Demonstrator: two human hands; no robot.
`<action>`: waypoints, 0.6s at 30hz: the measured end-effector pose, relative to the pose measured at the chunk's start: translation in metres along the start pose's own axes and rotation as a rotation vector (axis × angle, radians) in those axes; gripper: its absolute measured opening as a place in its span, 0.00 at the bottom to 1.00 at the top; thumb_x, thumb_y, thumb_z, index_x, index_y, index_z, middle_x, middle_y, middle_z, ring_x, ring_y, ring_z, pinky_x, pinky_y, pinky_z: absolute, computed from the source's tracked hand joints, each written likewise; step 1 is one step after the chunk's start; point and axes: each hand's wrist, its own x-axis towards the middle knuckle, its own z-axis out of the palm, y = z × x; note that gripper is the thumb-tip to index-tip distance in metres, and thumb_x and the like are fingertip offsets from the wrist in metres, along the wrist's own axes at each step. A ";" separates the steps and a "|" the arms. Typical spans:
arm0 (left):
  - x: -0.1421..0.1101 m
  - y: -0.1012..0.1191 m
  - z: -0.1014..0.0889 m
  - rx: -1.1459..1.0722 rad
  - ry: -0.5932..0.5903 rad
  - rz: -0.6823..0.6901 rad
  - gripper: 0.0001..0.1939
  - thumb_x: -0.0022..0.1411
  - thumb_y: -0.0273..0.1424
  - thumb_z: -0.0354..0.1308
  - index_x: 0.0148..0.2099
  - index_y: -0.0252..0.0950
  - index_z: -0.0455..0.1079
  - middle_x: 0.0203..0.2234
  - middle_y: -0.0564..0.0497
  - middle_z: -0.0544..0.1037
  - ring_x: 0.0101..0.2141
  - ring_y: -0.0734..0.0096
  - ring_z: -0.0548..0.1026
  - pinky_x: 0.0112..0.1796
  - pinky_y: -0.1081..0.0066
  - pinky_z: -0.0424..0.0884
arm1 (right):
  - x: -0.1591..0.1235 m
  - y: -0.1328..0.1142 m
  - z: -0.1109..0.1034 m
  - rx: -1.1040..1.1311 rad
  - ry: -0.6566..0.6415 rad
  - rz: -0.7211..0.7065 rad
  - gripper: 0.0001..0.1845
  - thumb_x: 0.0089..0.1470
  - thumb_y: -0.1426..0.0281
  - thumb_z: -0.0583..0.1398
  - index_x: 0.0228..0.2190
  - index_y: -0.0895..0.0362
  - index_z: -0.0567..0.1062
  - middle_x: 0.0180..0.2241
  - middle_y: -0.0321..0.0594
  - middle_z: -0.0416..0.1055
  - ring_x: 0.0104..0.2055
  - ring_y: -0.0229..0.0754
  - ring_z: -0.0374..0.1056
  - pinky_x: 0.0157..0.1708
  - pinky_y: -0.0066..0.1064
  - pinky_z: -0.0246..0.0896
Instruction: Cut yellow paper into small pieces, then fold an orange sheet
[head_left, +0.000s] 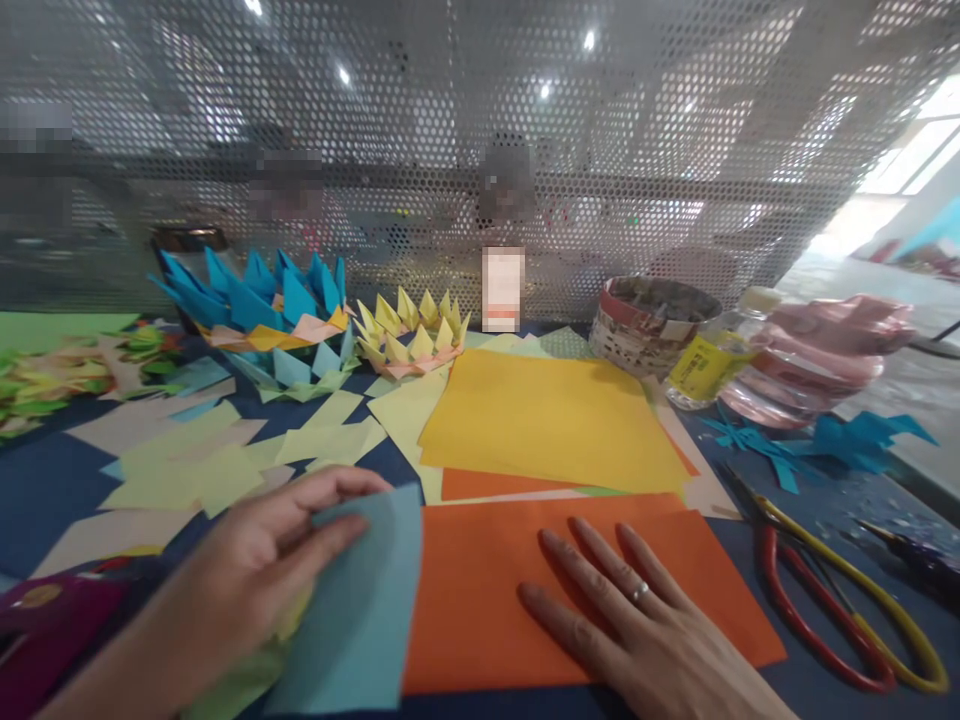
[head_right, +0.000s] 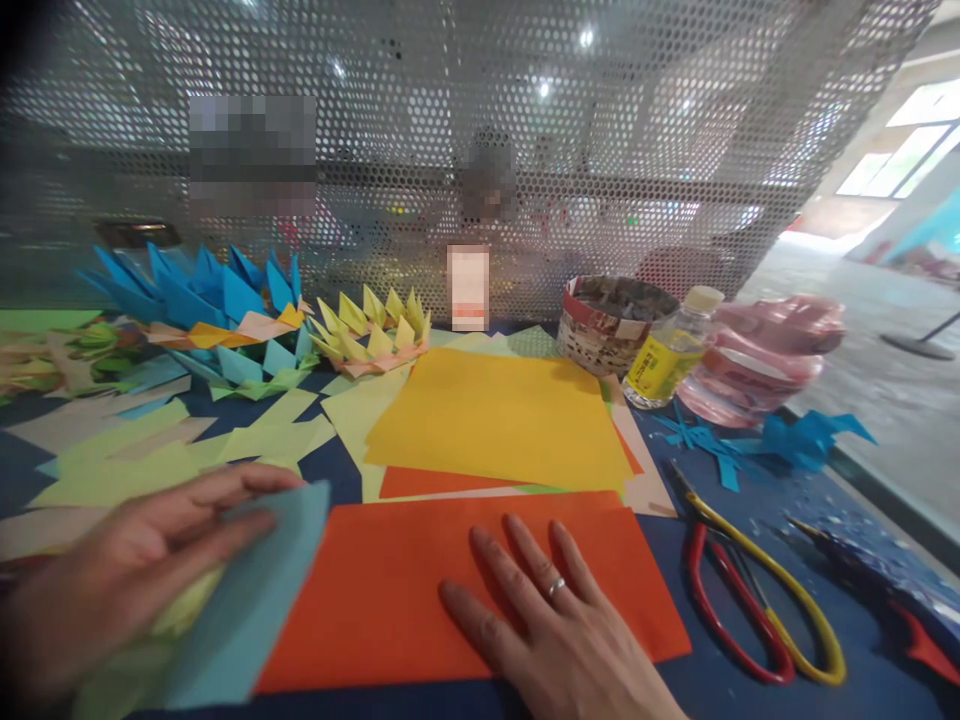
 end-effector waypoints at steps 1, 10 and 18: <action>-0.002 0.002 0.010 0.016 -0.058 0.052 0.16 0.61 0.44 0.48 0.43 0.44 0.72 0.37 0.56 0.81 0.38 0.64 0.79 0.35 0.73 0.75 | 0.000 -0.001 -0.001 0.004 0.001 0.000 0.31 0.60 0.57 0.53 0.62 0.48 0.54 0.61 0.46 0.55 0.60 0.58 0.56 0.49 0.50 0.65; -0.015 0.002 0.048 0.347 0.039 0.548 0.15 0.66 0.30 0.48 0.54 0.43 0.63 0.51 0.48 0.71 0.50 0.67 0.72 0.48 0.69 0.71 | -0.003 0.000 0.002 0.028 0.037 -0.005 0.41 0.54 0.43 0.50 0.62 0.50 0.54 0.61 0.48 0.56 0.61 0.59 0.54 0.52 0.50 0.59; -0.037 0.004 0.044 0.515 0.035 1.005 0.22 0.68 0.42 0.41 0.53 0.37 0.68 0.47 0.50 0.78 0.51 0.68 0.72 0.59 0.67 0.57 | -0.003 0.000 0.001 0.055 0.029 0.013 0.35 0.58 0.50 0.51 0.62 0.48 0.53 0.61 0.46 0.56 0.61 0.55 0.55 0.53 0.48 0.61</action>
